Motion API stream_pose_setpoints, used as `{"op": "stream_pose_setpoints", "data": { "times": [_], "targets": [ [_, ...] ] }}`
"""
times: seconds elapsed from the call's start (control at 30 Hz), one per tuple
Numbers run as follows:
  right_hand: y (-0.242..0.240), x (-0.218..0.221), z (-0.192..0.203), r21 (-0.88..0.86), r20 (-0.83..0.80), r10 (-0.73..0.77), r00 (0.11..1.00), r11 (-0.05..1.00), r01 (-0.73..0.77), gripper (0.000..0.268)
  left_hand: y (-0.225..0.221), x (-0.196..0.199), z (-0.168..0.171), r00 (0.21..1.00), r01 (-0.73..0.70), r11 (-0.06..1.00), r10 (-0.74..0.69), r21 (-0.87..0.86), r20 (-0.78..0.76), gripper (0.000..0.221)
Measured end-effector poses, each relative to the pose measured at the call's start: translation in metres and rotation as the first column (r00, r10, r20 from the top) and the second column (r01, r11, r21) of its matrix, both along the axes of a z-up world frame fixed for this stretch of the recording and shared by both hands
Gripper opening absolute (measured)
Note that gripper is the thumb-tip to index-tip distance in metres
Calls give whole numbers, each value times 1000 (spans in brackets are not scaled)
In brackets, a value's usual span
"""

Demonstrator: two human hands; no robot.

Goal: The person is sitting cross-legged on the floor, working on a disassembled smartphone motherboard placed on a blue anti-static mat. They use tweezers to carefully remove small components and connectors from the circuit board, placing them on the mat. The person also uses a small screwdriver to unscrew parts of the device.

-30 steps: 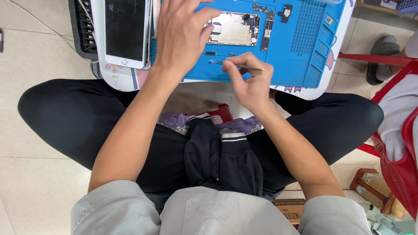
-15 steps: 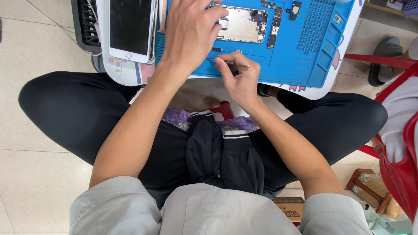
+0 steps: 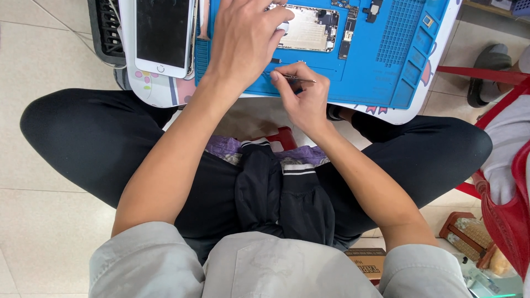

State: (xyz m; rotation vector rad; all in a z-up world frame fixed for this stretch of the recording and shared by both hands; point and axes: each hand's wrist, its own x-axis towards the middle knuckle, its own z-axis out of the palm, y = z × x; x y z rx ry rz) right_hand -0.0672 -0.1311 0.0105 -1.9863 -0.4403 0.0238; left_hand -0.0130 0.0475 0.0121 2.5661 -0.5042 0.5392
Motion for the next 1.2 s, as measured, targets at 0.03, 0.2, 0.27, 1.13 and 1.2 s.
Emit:
{"op": "stream_pose_setpoints", "data": {
  "times": [0.03,0.2,0.27,1.13,1.2],
  "targets": [
    [-1,0,2,-4,5,-3,1000,1000,3,12,0,0,0,1000,4,1000,-4,-1,3,19],
    [-17,8,24,118,-68,-68,995,990,76,14,-1,6,5,998,50,998,-49,-45,34,19],
    [-35,19,32,206,52,-140,989,970,127,17,-7,10,6,994,111,990,-110,-92,18,30],
    [-118,52,80,254,35,-292,956,928,274,25,-51,28,13,931,291,942,-319,-167,-177,66],
    [-119,54,83,247,72,-288,955,933,263,28,-49,27,18,931,296,943,-321,-154,-174,70]
  ]
}}
